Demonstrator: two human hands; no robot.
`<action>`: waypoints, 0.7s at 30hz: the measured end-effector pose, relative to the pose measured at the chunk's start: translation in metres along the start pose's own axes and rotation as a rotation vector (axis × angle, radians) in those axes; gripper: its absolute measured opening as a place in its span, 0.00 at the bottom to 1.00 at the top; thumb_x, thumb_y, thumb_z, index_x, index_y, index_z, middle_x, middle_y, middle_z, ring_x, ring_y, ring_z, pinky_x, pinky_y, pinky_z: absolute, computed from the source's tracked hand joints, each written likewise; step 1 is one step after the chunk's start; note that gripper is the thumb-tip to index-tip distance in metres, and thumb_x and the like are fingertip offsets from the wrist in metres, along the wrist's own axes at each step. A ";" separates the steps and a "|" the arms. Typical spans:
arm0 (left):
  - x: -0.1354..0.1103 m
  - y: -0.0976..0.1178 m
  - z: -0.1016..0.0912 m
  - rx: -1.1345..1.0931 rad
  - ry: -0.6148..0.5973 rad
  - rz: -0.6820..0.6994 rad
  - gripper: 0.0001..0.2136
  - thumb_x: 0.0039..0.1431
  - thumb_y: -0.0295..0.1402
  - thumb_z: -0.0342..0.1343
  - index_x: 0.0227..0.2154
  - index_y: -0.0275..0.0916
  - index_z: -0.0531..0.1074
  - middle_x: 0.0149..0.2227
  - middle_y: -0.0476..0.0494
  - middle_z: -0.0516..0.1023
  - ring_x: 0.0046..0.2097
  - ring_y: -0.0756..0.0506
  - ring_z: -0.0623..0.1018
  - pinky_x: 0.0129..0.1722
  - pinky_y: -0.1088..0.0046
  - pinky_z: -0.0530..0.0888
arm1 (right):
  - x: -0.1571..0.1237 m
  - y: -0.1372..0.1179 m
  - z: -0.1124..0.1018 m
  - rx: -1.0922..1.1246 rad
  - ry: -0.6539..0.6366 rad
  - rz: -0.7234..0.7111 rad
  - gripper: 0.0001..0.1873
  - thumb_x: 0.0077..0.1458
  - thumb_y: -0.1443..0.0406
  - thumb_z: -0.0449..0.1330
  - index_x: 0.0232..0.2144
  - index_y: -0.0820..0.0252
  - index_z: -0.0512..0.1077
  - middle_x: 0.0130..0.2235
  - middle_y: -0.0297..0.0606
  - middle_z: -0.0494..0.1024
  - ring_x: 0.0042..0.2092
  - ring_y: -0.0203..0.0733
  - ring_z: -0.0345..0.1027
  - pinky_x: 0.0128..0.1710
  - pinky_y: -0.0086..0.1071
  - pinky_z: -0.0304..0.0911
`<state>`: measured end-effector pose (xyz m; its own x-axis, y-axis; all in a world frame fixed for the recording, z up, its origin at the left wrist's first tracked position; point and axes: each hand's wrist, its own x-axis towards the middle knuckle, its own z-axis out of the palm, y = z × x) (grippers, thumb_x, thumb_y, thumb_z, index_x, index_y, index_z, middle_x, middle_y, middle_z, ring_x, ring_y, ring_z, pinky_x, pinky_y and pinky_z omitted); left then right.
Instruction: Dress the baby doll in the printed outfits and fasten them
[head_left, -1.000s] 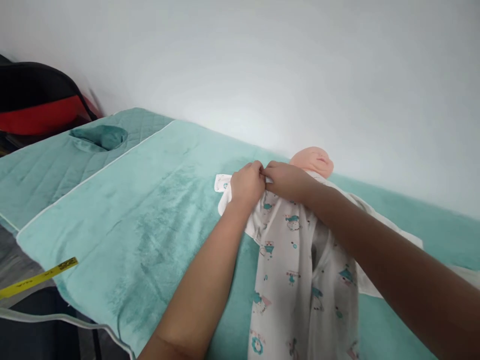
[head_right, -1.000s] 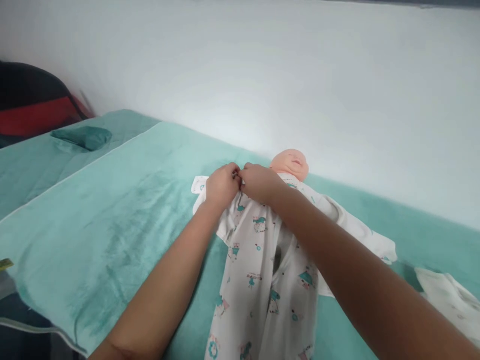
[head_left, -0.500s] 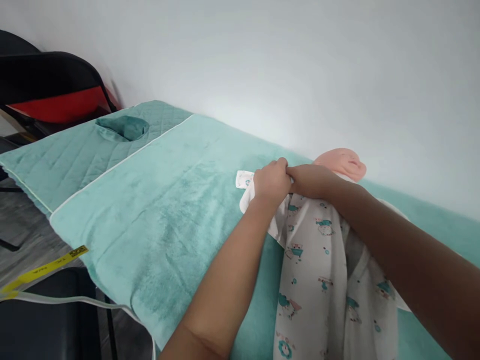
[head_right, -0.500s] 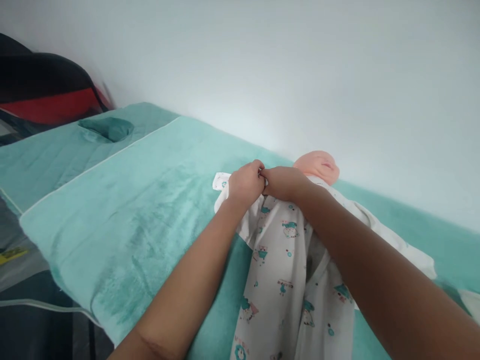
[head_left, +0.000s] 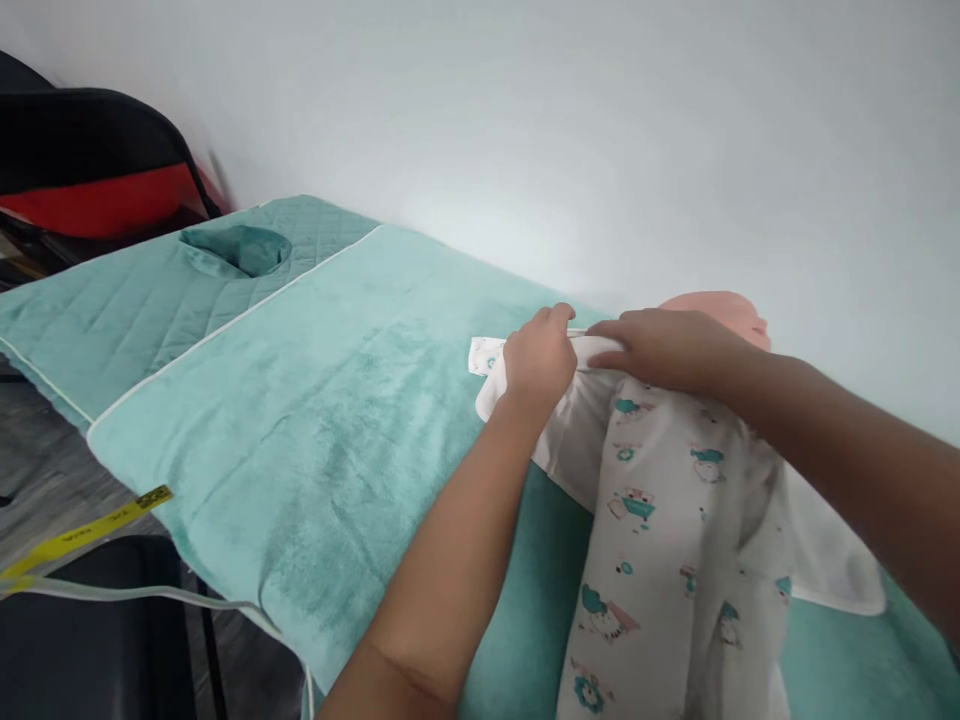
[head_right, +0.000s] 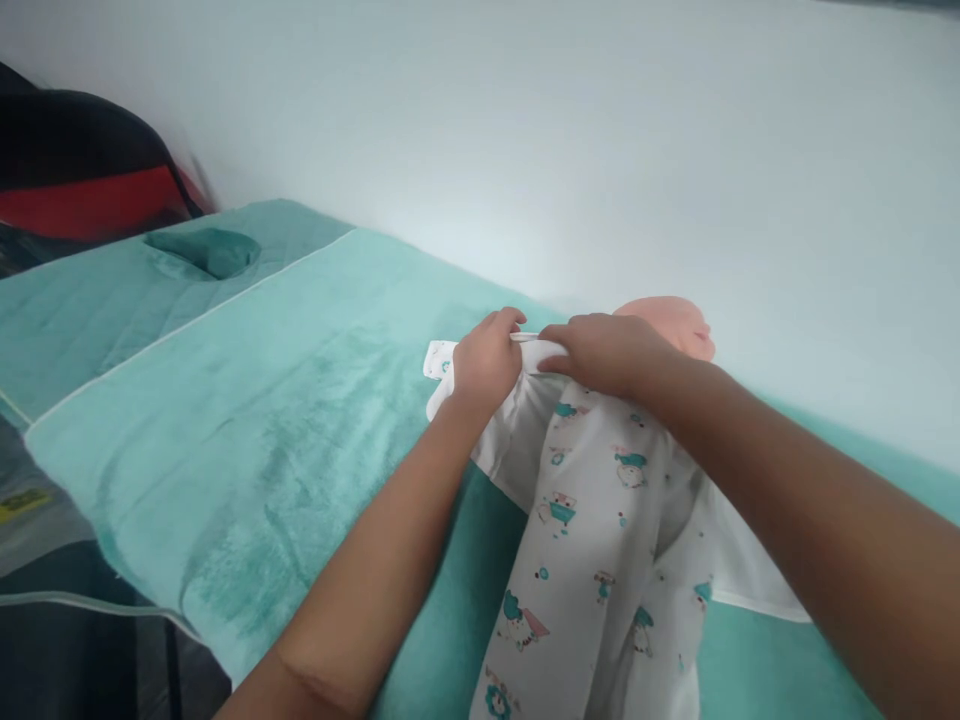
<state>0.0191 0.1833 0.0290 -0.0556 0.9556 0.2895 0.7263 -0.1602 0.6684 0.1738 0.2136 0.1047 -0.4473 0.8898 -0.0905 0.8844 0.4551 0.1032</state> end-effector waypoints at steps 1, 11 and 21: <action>0.000 -0.001 0.000 -0.009 -0.003 -0.013 0.17 0.62 0.25 0.43 0.50 0.46 0.67 0.50 0.47 0.77 0.47 0.43 0.77 0.40 0.67 0.68 | -0.005 0.003 -0.006 -0.030 -0.057 0.014 0.22 0.57 0.45 0.54 0.44 0.47 0.76 0.40 0.38 0.79 0.39 0.51 0.72 0.36 0.40 0.62; -0.009 -0.009 -0.003 0.092 -0.133 -0.069 0.19 0.58 0.22 0.44 0.50 0.45 0.67 0.48 0.42 0.75 0.47 0.41 0.75 0.41 0.65 0.70 | -0.033 0.017 -0.026 -0.039 -0.074 0.129 0.23 0.60 0.45 0.51 0.45 0.49 0.74 0.40 0.39 0.78 0.41 0.52 0.70 0.38 0.42 0.58; -0.013 -0.008 -0.008 0.333 -0.062 0.045 0.11 0.63 0.30 0.46 0.46 0.44 0.69 0.49 0.41 0.75 0.53 0.39 0.72 0.60 0.50 0.59 | -0.022 -0.007 0.002 0.225 0.090 0.017 0.20 0.62 0.52 0.52 0.52 0.49 0.73 0.52 0.37 0.78 0.52 0.51 0.70 0.49 0.42 0.63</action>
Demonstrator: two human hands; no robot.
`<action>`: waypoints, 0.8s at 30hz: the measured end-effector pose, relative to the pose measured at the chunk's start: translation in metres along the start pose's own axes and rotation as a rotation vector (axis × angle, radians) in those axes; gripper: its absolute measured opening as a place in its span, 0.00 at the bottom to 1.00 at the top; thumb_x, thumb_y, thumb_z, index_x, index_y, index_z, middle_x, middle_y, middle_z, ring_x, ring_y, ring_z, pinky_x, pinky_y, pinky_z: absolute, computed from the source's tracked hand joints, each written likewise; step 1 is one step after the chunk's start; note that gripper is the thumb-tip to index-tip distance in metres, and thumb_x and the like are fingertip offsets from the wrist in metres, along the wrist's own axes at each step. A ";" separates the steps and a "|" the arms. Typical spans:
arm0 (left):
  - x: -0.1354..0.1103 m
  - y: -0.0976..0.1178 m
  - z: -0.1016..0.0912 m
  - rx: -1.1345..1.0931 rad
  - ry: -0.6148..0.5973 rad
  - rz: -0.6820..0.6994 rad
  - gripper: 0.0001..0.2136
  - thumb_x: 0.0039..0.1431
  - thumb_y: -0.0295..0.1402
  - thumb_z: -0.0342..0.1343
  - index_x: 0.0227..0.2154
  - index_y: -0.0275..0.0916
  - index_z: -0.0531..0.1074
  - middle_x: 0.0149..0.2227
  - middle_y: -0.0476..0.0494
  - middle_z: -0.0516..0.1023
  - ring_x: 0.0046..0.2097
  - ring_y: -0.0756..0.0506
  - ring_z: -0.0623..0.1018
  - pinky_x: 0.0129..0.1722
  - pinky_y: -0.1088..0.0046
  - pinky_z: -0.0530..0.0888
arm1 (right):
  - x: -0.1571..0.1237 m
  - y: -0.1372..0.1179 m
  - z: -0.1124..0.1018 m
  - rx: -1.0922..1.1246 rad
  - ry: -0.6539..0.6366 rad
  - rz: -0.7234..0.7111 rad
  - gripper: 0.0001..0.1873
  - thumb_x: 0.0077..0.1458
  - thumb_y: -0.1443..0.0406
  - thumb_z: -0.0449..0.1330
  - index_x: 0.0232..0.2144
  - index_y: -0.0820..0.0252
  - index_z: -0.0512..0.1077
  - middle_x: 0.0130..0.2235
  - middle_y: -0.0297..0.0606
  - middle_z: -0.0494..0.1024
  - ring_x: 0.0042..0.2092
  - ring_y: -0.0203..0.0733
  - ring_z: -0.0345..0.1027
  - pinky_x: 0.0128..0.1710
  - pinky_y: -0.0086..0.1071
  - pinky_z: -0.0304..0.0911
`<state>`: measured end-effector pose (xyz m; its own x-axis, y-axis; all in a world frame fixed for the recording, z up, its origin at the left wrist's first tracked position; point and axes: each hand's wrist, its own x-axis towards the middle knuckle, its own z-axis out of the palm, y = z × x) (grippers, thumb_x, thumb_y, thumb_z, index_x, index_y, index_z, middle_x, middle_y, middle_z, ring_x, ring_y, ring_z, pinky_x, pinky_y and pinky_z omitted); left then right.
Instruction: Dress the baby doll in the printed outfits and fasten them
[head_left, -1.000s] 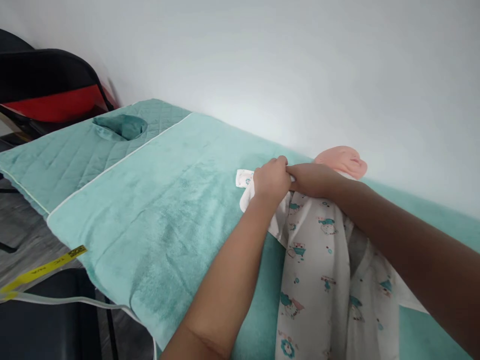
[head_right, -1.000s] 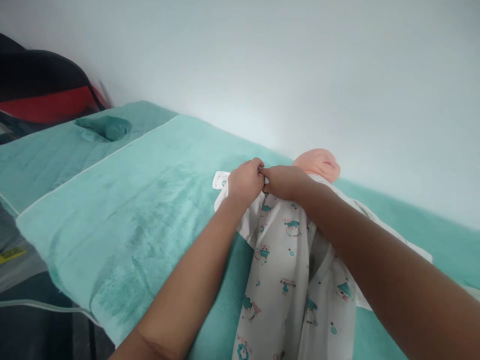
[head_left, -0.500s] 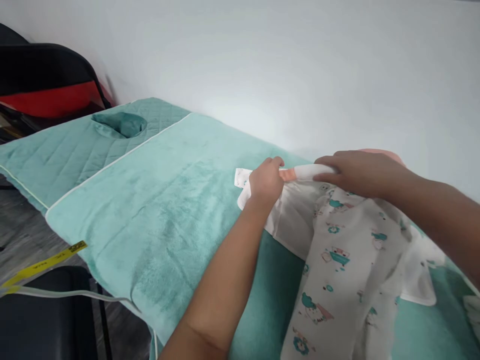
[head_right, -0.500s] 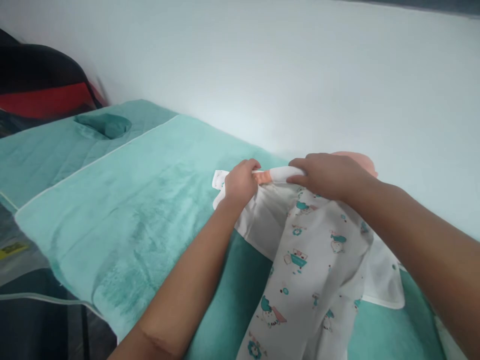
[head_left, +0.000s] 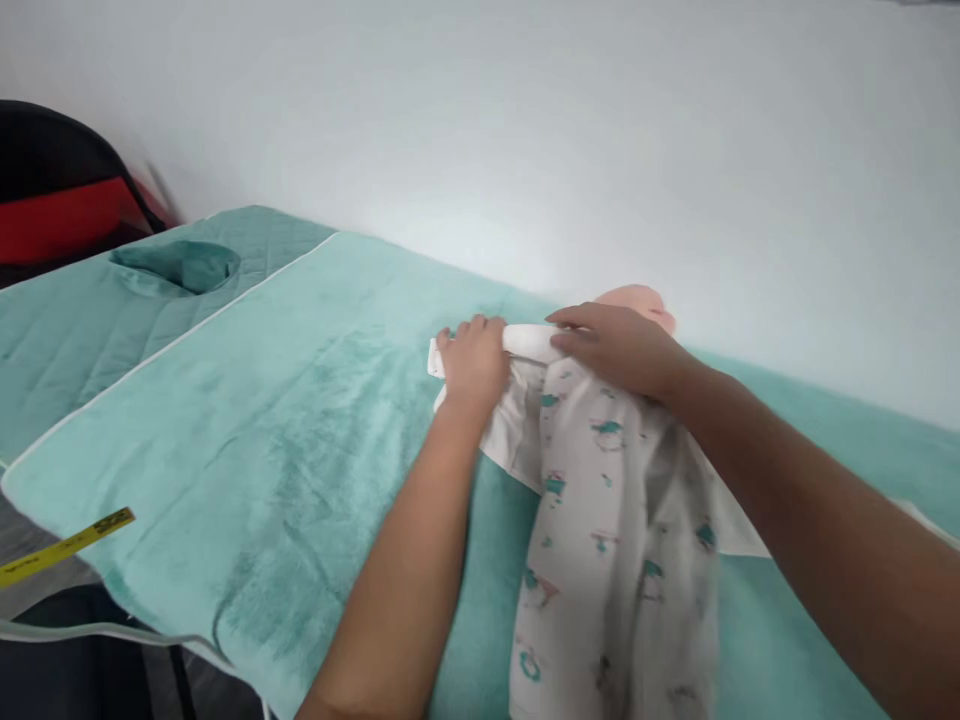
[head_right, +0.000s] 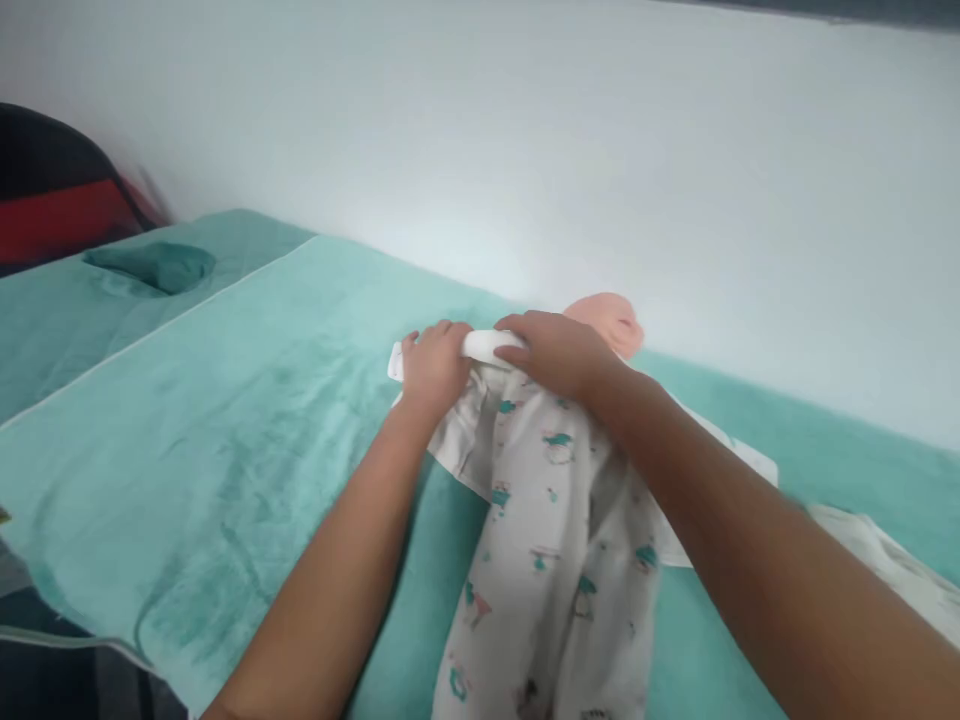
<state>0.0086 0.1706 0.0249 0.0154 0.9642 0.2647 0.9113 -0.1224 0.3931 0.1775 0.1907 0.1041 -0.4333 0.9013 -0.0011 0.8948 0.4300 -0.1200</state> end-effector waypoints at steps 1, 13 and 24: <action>0.001 -0.003 -0.001 0.013 0.013 -0.045 0.12 0.63 0.30 0.46 0.46 0.44 0.70 0.49 0.40 0.75 0.54 0.38 0.72 0.61 0.48 0.59 | -0.008 0.007 0.001 0.057 0.064 0.030 0.20 0.62 0.54 0.51 0.52 0.49 0.73 0.54 0.36 0.77 0.53 0.51 0.69 0.51 0.43 0.63; -0.011 0.018 -0.017 0.100 0.045 -0.038 0.28 0.53 0.20 0.46 0.58 0.41 0.63 0.63 0.35 0.64 0.65 0.36 0.62 0.66 0.42 0.52 | -0.128 0.107 0.093 0.144 0.583 0.395 0.27 0.48 0.69 0.52 0.52 0.57 0.72 0.54 0.44 0.76 0.55 0.55 0.69 0.56 0.50 0.62; -0.005 0.182 0.010 0.217 -0.376 0.679 0.10 0.60 0.28 0.52 0.42 0.38 0.76 0.47 0.38 0.76 0.51 0.39 0.73 0.57 0.55 0.63 | -0.133 0.117 0.084 0.528 0.755 0.624 0.19 0.46 0.65 0.56 0.42 0.54 0.75 0.44 0.39 0.80 0.46 0.49 0.74 0.50 0.44 0.66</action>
<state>0.1784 0.1463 0.0867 0.6969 0.7151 0.0550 0.7123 -0.6990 0.0626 0.3312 0.1166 0.0069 0.4147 0.8294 0.3744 0.6968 -0.0249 -0.7168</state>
